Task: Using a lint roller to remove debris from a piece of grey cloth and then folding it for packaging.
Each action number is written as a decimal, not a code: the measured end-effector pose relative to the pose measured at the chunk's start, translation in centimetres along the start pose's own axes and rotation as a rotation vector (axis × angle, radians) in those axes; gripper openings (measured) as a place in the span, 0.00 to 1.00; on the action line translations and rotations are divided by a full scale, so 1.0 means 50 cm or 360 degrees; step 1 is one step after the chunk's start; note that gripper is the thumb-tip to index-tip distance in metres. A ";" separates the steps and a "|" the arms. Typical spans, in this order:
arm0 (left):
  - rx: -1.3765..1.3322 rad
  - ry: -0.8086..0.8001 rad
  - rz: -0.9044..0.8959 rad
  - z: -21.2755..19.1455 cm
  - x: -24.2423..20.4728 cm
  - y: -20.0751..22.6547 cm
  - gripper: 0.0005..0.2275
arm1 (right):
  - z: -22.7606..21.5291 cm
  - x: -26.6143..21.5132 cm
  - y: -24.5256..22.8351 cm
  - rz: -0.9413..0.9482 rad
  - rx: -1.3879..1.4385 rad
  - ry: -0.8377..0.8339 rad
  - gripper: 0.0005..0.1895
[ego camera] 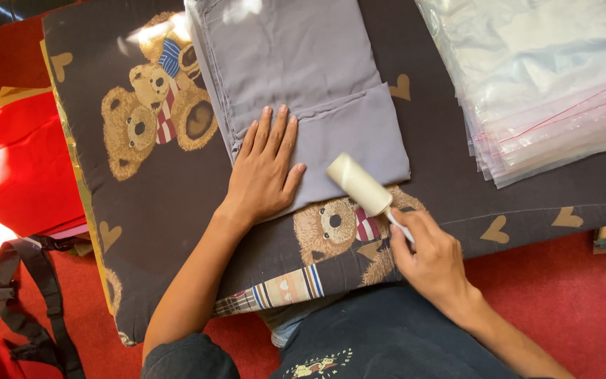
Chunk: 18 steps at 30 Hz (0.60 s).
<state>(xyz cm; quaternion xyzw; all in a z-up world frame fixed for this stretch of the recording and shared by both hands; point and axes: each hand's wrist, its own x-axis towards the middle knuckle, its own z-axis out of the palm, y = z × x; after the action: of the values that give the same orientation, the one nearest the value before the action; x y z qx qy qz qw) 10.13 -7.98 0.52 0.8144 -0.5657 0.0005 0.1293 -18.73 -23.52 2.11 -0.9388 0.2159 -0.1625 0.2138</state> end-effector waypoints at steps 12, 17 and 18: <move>-0.0330 0.0143 0.0004 -0.019 -0.001 -0.020 0.28 | -0.039 0.079 0.034 0.0040 -0.0107 0.0233 0.06; -0.0548 0.0539 0.0192 -0.011 -0.014 -0.081 0.17 | 0.015 0.087 -0.047 -0.0381 -0.0081 0.0154 0.07; -0.0533 0.0545 0.0178 -0.011 -0.017 -0.086 0.17 | 0.026 0.081 -0.052 -0.0399 -0.0070 0.0152 0.07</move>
<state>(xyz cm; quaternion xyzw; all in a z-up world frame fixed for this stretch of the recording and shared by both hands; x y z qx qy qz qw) 13.87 -5.66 -0.01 0.7372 -0.5718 0.0518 0.3563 -13.88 -22.91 3.08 -0.9540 0.1104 -0.2277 0.1607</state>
